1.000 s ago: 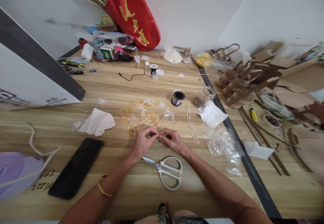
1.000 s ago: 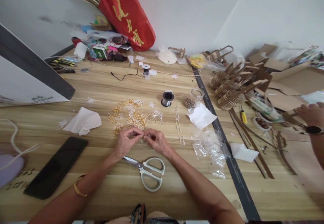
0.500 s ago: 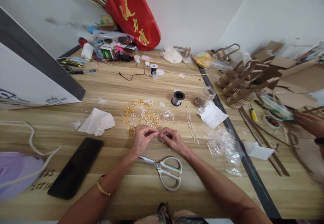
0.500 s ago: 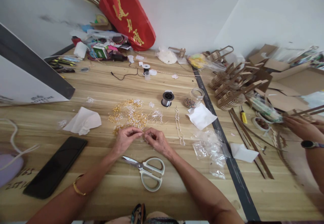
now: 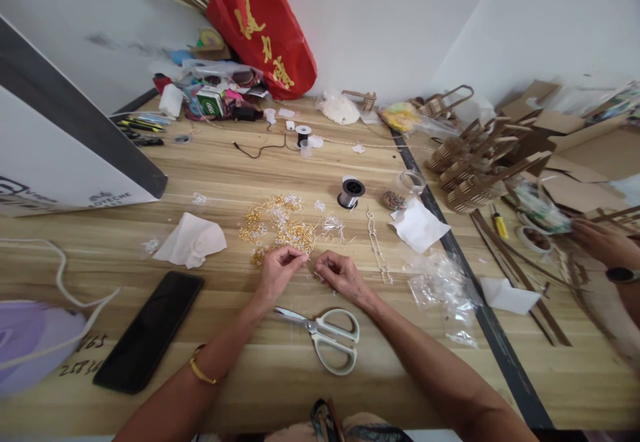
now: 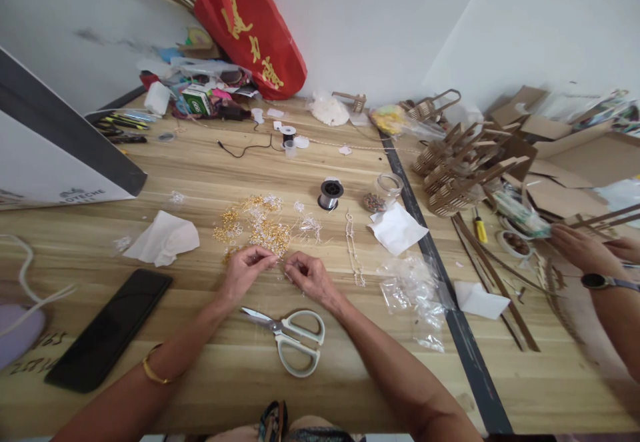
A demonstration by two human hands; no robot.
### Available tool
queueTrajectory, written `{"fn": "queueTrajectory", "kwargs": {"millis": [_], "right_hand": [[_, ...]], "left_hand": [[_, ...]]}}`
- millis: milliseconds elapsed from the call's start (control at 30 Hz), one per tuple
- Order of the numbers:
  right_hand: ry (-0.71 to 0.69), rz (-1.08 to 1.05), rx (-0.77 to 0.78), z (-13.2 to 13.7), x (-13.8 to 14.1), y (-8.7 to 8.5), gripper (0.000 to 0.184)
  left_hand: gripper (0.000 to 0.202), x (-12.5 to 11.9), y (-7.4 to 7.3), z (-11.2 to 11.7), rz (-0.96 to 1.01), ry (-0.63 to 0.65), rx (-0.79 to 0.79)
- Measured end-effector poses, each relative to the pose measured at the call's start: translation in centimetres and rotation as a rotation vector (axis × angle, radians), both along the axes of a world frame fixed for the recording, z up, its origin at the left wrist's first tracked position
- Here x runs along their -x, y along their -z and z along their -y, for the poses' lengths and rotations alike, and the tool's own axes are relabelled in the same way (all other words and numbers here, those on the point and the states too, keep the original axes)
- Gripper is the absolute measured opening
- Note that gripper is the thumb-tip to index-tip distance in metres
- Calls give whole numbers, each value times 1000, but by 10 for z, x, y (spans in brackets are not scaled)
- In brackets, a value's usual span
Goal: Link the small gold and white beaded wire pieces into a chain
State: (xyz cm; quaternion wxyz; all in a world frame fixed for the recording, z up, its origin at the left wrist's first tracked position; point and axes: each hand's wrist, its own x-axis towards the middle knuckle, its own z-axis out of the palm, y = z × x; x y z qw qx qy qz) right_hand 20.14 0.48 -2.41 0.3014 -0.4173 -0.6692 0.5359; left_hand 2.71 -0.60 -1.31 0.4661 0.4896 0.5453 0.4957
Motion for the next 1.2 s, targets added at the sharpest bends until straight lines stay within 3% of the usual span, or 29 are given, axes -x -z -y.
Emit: {"fn": "queueTrajectory", "kwargs": {"millis": [200,400,800,1200], "right_hand": [[-2,24,-28,-1,-1,2,25],[3,44,-23,-1,-1,-3,25],[2,53,-41,-3,-2,-1,22],[-131,131,-133,-4,-7,-6,20]], "left_hand": [[22,-1,-7,0,269,28,120],[27,1,-3,0,401,60,168],[22,1,-6,0,353,58,112],[22,7,-7,-5,461,-50,99]]}}
